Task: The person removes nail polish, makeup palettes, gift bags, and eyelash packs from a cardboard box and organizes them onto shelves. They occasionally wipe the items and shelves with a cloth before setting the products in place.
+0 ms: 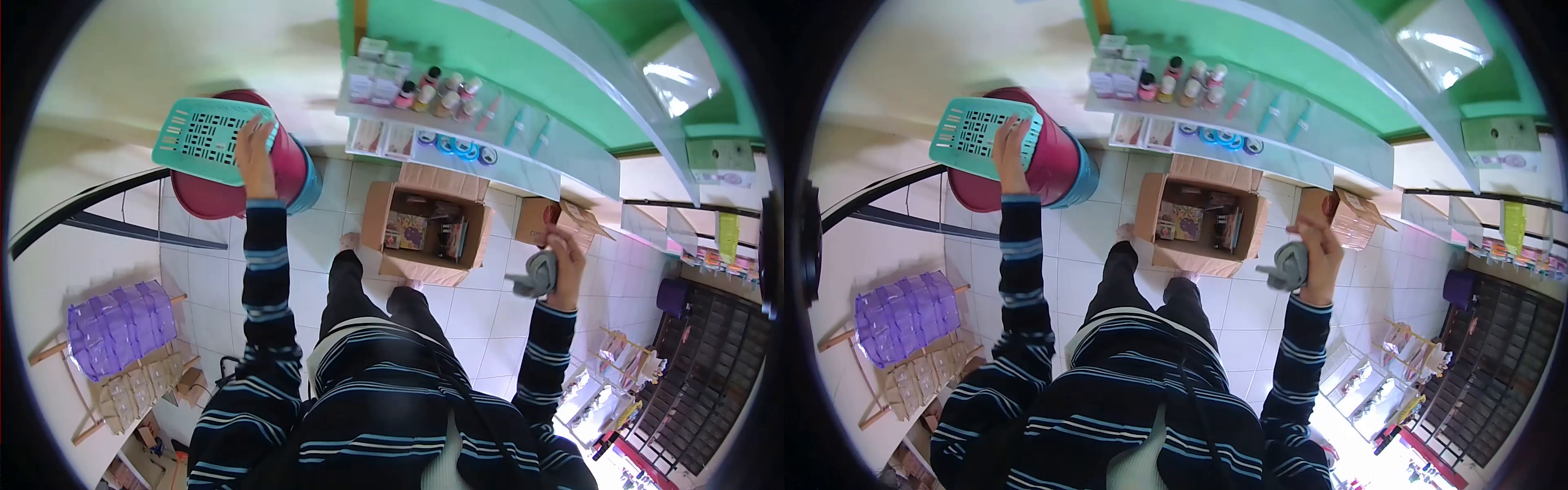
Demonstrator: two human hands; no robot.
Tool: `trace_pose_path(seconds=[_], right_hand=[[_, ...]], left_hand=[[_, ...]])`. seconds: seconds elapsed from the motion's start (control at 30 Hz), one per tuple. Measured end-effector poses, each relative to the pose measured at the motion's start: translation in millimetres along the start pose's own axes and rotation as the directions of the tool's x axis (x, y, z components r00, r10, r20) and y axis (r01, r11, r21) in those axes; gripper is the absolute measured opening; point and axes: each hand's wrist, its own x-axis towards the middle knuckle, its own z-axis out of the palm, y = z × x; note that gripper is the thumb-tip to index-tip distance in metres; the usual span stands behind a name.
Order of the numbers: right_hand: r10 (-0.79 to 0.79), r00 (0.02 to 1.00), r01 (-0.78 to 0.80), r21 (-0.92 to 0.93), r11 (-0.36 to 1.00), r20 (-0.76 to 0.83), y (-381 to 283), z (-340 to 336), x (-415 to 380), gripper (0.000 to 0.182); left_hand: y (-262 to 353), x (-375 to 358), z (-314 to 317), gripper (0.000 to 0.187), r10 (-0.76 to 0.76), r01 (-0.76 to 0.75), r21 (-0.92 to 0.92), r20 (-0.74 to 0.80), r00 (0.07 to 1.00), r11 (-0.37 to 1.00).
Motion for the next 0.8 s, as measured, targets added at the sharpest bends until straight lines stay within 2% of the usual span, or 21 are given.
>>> trace_pose_path(seconds=[0.03,0.07,0.13,0.17,0.2,0.23,0.27,0.3,0.33,0.4,0.43,0.47,0.53,0.57,0.6,0.63,0.67,0.7,0.73,0.77,0.8], right_hand=[[0.125,0.991,-0.122,0.058,0.991,-0.044,17.6,-10.8,-9.4,0.018],[0.145,0.989,-0.142,0.073,0.987,-0.034,40.2,-22.4,-16.3,0.019],[0.286,0.958,-0.282,0.114,0.953,-0.017,91.6,-41.5,-27.4,0.018],[0.369,0.930,-0.363,0.164,0.917,-0.006,112.0,-45.2,-33.4,0.017],[0.389,0.921,-0.386,0.181,0.905,0.021,138.8,-46.8,-37.6,0.017],[0.425,0.904,-0.427,0.157,0.890,0.051,169.0,-46.8,-39.6,0.017],[0.429,0.900,-0.437,0.181,0.881,0.080,201.9,-41.3,-41.0,0.018],[0.513,0.849,-0.526,0.133,0.840,0.125,224.1,-33.7,-37.2,0.018],[0.540,0.823,-0.564,0.155,0.811,0.176,257.0,-22.7,-31.4,0.018],[0.514,0.819,-0.562,0.177,0.808,0.256,335.5,8.9,-14.7,0.017],[0.504,0.815,-0.550,0.112,0.827,0.285,377.9,27.8,-2.1,0.018],[0.454,0.860,-0.483,0.084,0.872,0.235,409.3,48.9,11.1,0.016],[0.637,0.725,-0.688,0.326,0.649,0.262,508.9,93.6,44.7,0.017],[0.730,0.617,-0.760,0.464,0.455,0.295,547.4,111.0,58.3,0.018],[0.785,0.470,-0.773,0.617,0.146,0.403,562.6,120.9,73.9,0.017],[0.755,0.544,-0.725,0.658,0.203,0.366,577.1,136.2,80.6,0.016],[0.724,0.609,-0.673,0.694,0.255,0.324,595.0,149.0,84.0,0.015],[0.736,0.594,-0.672,0.703,0.233,0.325,624.5,158.1,92.6,0.015],[0.767,0.563,-0.671,0.711,0.208,0.307,643.8,163.8,99.8,0.016],[0.802,0.530,-0.665,0.722,0.191,0.275,660.5,166.8,103.7,0.017],[0.838,0.492,-0.658,0.731,0.180,0.237,671.6,166.5,106.1,0.018]], left_hand=[[0.4,-28.5,-6.6,0.027,-0.074,0.077,0.013,-0.122,0.990,0.997],[-9.7,-55.0,-12.6,0.028,-0.193,0.183,-0.070,-0.169,0.966,0.981],[-38.2,-114.7,-14.0,0.026,-0.149,0.179,0.213,-0.149,0.977,0.960],[-53.4,-145.9,-3.2,0.021,-0.171,0.197,0.171,-0.155,0.973,0.965],[-90.2,-172.5,-8.3,0.020,-0.094,0.097,0.356,-0.026,0.995,0.929],[-85.8,-195.8,6.2,0.014,0.085,-0.215,0.566,0.247,0.965,0.796],[-94.9,-216.1,27.0,0.010,-0.044,-0.082,0.524,0.223,0.974,0.848],[-105.5,-229.7,43.6,0.015,-0.052,-0.141,0.547,0.322,0.945,0.825],[-127.9,-240.7,55.8,0.024,-0.005,-0.270,0.543,0.452,0.892,0.795],[-181.5,-258.4,78.1,0.034,-0.253,-0.183,0.594,0.574,0.779,0.783],[-212.6,-266.7,88.5,0.029,-0.310,-0.143,0.585,0.604,0.734,0.798],[-255.4,-276.9,89.6,0.030,-0.331,-0.245,0.611,0.673,0.661,0.753],[-330.1,-282.0,96.1,0.031,-0.360,-0.372,0.609,0.752,0.553,0.701],[-362.1,-286.4,99.6,0.033,-0.522,-0.487,0.674,0.739,0.427,0.555],[-393.0,-288.4,103.5,0.035,-0.669,-0.609,0.683,0.674,0.314,0.402],[-427.4,-287.6,101.9,0.035,-0.683,-0.620,0.678,0.668,0.296,0.395],[-464.5,-288.6,96.5,0.037,-0.784,-0.666,0.684,0.573,0.239,0.297],[-498.3,-289.0,92.0,0.040,-0.866,-0.711,0.674,0.462,0.193,0.201],[-527.7,-288.3,88.4,0.040,-0.875,-0.715,0.671,0.449,0.182,0.195],[-554.0,-288.1,83.3,0.044,-0.954,-0.155,0.970,0.216,0.207,0.186],[-568.8,-286.1,78.7,0.046,-0.984,0.160,0.980,0.100,0.144,0.123]])
